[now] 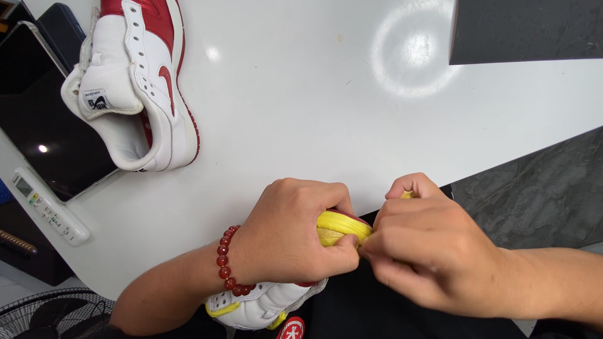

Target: Apply masking tape to the sole and edges of a sneaker to prepare for painting or customization.

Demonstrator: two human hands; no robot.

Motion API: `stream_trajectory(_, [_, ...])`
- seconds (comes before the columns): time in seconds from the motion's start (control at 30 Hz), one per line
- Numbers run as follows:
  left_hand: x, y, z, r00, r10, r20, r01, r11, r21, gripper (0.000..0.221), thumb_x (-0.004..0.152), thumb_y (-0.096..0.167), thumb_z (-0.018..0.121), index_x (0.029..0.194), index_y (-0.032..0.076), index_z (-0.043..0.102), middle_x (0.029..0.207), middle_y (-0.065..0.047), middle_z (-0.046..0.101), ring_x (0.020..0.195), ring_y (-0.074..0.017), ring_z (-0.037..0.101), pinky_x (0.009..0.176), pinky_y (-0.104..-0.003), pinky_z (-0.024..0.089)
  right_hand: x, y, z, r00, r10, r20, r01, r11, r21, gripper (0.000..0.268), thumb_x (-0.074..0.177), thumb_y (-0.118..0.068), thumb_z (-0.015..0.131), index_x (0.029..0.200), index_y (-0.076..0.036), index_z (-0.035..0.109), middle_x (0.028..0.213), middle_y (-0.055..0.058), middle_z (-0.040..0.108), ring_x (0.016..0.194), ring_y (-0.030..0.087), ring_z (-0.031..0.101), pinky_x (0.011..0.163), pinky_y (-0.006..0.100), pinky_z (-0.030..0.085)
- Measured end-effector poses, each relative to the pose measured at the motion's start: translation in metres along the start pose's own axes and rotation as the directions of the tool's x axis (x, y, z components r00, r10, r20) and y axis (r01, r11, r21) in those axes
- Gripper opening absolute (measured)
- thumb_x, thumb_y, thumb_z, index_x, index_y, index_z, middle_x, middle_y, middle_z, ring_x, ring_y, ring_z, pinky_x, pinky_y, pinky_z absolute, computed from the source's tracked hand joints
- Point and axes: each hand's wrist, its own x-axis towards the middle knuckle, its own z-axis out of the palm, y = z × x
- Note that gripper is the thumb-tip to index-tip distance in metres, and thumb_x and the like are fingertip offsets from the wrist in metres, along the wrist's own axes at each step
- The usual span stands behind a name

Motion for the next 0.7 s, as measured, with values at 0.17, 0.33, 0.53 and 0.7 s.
stream_trajectory(0.17, [0.001,-0.017,-0.008,0.993,0.008,-0.119,-0.010,1.000,-0.024,0.021,0.074,0.025,0.073,0.082,0.006,0.070,0.069,-0.008,0.071,0.060,-0.0202,0.072,0.059,-0.030,0.057,-0.003,-0.009,0.004,0.948,-0.317,-0.008,0.314,0.944,-0.103,0.009,0.083,-0.008,0.075,0.089,-0.006,0.068,0.072,0.003,0.062,0.070,0.015,0.065,0.082,0.038,0.044])
stream_trajectory(0.33, [0.001,-0.018,-0.023,0.996,-0.076,0.055,0.087,0.964,-0.250,0.023,0.079,0.025,0.068,0.089,0.005,0.070,0.074,-0.006,0.075,0.065,-0.0138,0.073,0.061,-0.027,0.058,-0.011,0.007,-0.006,0.998,-0.063,-0.029,0.068,0.971,0.231,0.004,0.087,-0.008,0.072,0.089,-0.007,0.069,0.079,0.001,0.073,0.072,0.013,0.070,0.088,0.037,0.048])
stream_trajectory(0.53, [-0.012,-0.015,-0.031,0.993,-0.091,-0.074,0.076,0.980,-0.182,0.024,0.076,0.023,0.072,0.084,0.001,0.068,0.070,-0.006,0.071,0.063,-0.0116,0.068,0.060,-0.027,0.056,-0.019,0.050,0.028,0.970,0.229,-0.080,-0.157,0.845,0.510,0.006,0.095,-0.008,0.069,0.093,-0.003,0.067,0.078,0.002,0.071,0.073,0.012,0.068,0.099,0.037,0.052])
stream_trajectory(0.7, [-0.003,-0.016,-0.047,0.943,0.006,-0.334,-0.125,0.933,-0.337,0.022,0.091,0.020,0.070,0.091,-0.001,0.066,0.080,-0.003,0.069,0.074,-0.0066,0.062,0.066,-0.025,0.054,0.026,0.052,0.038,0.902,0.430,-0.032,-0.276,0.634,0.723,0.015,0.097,-0.012,0.067,0.102,-0.003,0.057,0.076,0.002,0.062,0.068,0.010,0.057,0.070,0.030,0.049])
